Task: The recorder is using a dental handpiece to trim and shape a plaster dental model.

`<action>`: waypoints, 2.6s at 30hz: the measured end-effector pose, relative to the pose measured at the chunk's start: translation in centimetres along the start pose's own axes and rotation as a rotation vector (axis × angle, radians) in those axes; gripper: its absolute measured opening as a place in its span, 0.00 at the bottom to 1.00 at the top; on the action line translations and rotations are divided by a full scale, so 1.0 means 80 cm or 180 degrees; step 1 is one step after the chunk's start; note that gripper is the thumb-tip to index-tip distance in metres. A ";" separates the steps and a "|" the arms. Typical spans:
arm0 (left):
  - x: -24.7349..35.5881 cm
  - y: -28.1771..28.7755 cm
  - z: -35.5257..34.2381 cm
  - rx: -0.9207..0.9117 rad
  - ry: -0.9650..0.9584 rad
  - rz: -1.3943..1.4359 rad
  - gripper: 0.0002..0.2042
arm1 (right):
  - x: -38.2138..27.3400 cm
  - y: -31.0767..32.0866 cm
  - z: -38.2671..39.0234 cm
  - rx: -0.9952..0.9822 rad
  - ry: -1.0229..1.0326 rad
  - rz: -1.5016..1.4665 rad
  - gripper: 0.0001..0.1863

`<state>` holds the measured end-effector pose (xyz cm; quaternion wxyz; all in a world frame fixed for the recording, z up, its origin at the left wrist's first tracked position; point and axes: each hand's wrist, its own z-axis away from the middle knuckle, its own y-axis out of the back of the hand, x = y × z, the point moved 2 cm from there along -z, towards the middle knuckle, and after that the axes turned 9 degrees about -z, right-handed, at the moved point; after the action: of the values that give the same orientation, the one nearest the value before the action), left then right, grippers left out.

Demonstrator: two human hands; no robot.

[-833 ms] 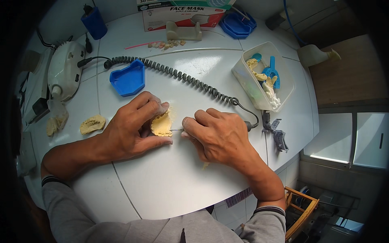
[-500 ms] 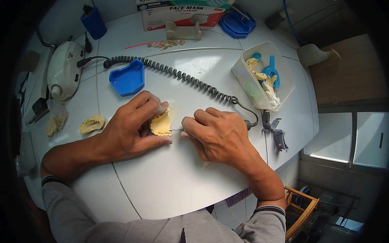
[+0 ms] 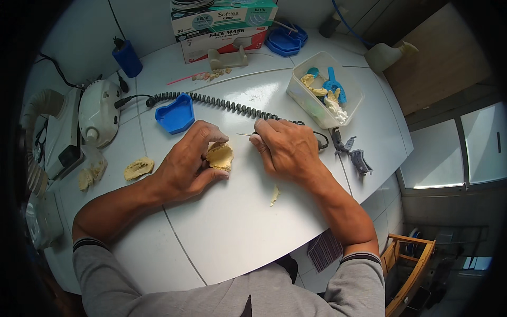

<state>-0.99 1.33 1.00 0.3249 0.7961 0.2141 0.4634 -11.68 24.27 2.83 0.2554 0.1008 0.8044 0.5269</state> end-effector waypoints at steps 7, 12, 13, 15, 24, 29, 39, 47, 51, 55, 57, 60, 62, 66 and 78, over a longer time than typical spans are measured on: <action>-0.008 -0.006 0.003 0.0168 0.0123 0.0138 0.32 | 0.015 -0.010 -0.003 0.0615 -0.0021 0.0148 0.10; -0.007 -0.005 0.001 0.0214 0.0112 0.0188 0.31 | 0.013 -0.011 -0.005 0.0863 -0.0005 0.0129 0.10; -0.007 -0.006 0.000 0.0234 0.0135 0.0223 0.31 | 0.012 -0.010 -0.003 0.0924 -0.0023 0.0183 0.10; -0.004 -0.006 -0.002 0.0247 0.0053 0.0192 0.31 | 0.012 -0.010 -0.001 0.0972 -0.0085 0.0279 0.11; -0.006 -0.007 -0.003 0.0273 -0.0303 -0.0031 0.31 | 0.010 -0.018 -0.001 0.1265 -0.0205 0.0439 0.12; 0.000 -0.010 0.003 0.0135 -0.0705 -0.0286 0.37 | 0.012 -0.021 0.003 0.1329 -0.0194 0.0361 0.13; 0.007 -0.011 -0.001 -0.0390 -0.0565 -0.0349 0.45 | 0.019 -0.022 0.004 0.1358 -0.0162 0.0236 0.13; -0.010 -0.012 -0.001 0.0323 -0.0470 -0.0042 0.31 | 0.007 -0.013 0.010 0.1440 -0.0029 0.0077 0.17; -0.017 -0.011 -0.001 0.0429 -0.0308 0.0097 0.30 | -0.025 -0.002 0.019 0.1524 0.0299 -0.0469 0.29; -0.014 -0.009 0.000 0.0410 -0.0310 0.0139 0.29 | -0.043 -0.009 0.015 0.1268 0.0266 -0.0304 0.31; -0.014 -0.009 0.000 0.0424 -0.0314 0.0192 0.29 | -0.046 -0.015 0.015 0.1085 0.0298 -0.0266 0.30; -0.011 -0.010 -0.003 0.0467 -0.0313 0.0253 0.28 | -0.043 -0.017 0.015 0.1016 0.0261 -0.0233 0.27; -0.016 -0.010 -0.004 0.0488 -0.0282 0.0274 0.28 | -0.038 -0.017 0.016 0.0990 0.0223 -0.0221 0.25; -0.017 -0.012 -0.003 0.0467 -0.0347 0.0285 0.27 | -0.038 -0.015 0.016 0.0999 0.0194 -0.0241 0.19; -0.010 -0.007 -0.001 0.0328 0.0014 0.0436 0.28 | -0.029 -0.009 0.018 0.1158 0.0295 -0.0349 0.12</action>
<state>-1.47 1.25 0.13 0.2506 0.8236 0.1835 0.4746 -8.90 24.09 2.44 0.2240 0.0770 0.9015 0.3621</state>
